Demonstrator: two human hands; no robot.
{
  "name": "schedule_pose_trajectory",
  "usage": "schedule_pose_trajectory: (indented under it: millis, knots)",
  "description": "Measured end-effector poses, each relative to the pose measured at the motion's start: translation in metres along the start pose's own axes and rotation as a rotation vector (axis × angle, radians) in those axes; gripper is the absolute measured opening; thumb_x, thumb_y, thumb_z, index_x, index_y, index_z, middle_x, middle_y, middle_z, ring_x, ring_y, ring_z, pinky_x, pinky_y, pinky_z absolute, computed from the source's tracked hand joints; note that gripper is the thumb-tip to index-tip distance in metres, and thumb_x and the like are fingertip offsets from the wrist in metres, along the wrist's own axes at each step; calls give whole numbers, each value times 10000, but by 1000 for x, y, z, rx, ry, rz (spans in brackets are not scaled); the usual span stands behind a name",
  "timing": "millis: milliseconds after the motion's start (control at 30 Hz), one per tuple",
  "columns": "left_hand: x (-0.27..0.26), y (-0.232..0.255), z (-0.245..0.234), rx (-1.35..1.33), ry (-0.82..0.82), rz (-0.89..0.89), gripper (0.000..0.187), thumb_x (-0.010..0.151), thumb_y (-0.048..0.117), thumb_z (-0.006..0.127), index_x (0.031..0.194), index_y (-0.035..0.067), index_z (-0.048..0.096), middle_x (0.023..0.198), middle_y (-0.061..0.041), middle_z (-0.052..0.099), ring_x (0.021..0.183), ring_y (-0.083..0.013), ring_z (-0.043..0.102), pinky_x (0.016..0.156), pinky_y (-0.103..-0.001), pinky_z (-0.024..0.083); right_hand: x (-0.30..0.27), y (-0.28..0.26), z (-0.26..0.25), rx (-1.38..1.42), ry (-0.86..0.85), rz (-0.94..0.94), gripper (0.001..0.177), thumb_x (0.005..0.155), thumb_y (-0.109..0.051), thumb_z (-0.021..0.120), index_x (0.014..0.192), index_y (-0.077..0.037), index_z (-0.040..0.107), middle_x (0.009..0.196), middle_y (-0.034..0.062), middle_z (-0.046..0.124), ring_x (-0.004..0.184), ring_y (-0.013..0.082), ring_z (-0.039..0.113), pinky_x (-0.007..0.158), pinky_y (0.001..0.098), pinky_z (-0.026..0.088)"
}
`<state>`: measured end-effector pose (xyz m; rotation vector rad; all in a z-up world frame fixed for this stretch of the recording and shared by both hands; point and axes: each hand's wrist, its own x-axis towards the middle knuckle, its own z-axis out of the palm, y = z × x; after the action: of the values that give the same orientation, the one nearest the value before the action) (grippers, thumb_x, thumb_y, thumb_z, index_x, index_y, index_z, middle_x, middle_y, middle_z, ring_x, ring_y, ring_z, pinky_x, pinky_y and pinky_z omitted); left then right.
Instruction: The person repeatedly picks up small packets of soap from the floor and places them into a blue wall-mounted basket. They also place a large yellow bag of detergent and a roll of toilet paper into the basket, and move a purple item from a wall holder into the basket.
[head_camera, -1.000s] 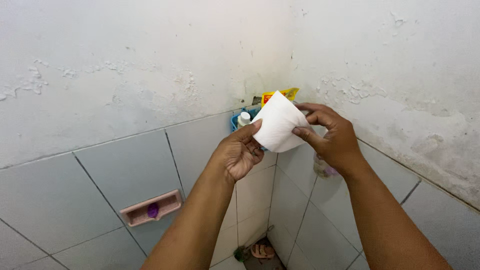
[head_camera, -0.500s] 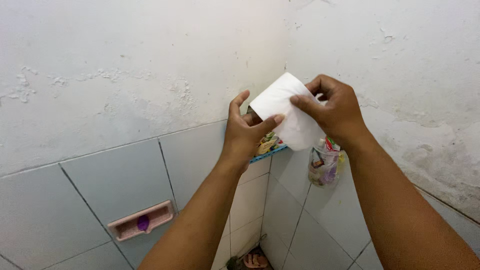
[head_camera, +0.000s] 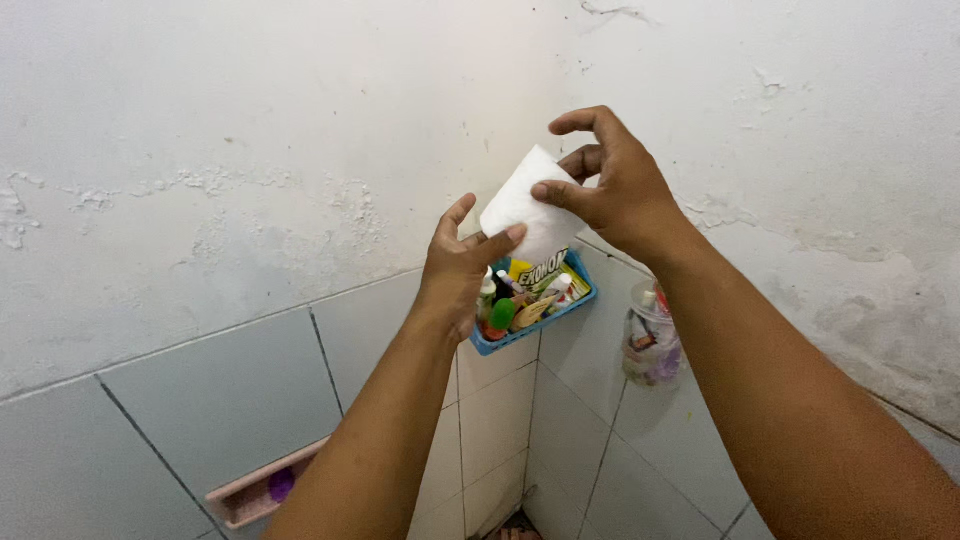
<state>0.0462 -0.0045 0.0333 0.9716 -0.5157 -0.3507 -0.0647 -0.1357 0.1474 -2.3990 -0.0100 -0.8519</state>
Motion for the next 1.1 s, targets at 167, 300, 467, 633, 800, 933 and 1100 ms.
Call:
schedule_pose_trajectory:
  millis: [167,300,467,633,800,933,1100]
  knots:
    - [19,-2,-39,-205,4,-118,1014,775,281,859,1604,92,306,1124,-97,669,955,-175,582,815,-352,433,14,-11,23,-181,-120,-53,696,797,-233,859,1404,-201,521,1012,70,750,1019,189,714,847,354,549]
    - [26,3,-59,-146,-43,-143,987,782,294,829,1591,136,286,1156,-85,696,998,-165,637,870,-326,488,25,-16,42,-231,-133,8,671,807,-266,820,1413,-236,532,1045,43,754,1032,178,736,879,381,598]
    - [46,-1,-77,-233,-114,-197,917,825,304,770,1586,152,282,1222,-119,673,1042,-191,659,888,-372,542,46,-2,57,-417,-80,-335,751,735,-343,921,1379,-202,562,1232,134,689,1192,336,591,956,495,513]
    - [67,-22,-89,-350,-251,-251,790,885,326,713,1558,174,328,1269,-63,648,1099,-189,652,917,-417,552,72,4,58,-391,-452,16,796,748,-405,865,1464,-382,517,1424,43,602,1276,294,601,1002,480,535]
    - [101,-45,-90,-378,-273,-229,643,933,399,671,1476,131,454,1226,-58,634,1088,-209,621,915,-454,510,100,17,57,-515,-603,-76,825,698,-411,912,1442,-373,558,1387,26,613,1283,269,583,1039,458,507]
    - [130,-62,-87,-341,-76,-273,562,960,413,620,1436,137,504,1261,-117,638,1189,-245,600,1045,-465,503,126,41,61,-604,-619,-78,735,727,-373,891,1391,-325,581,1314,56,659,1236,261,628,1024,447,536]
    - [145,-76,-91,124,147,45,778,974,690,276,1455,115,485,1373,-168,609,1295,-284,551,1121,-460,432,153,74,75,-761,-541,18,711,748,-438,866,1379,-253,597,1255,112,677,1181,295,667,970,457,573]
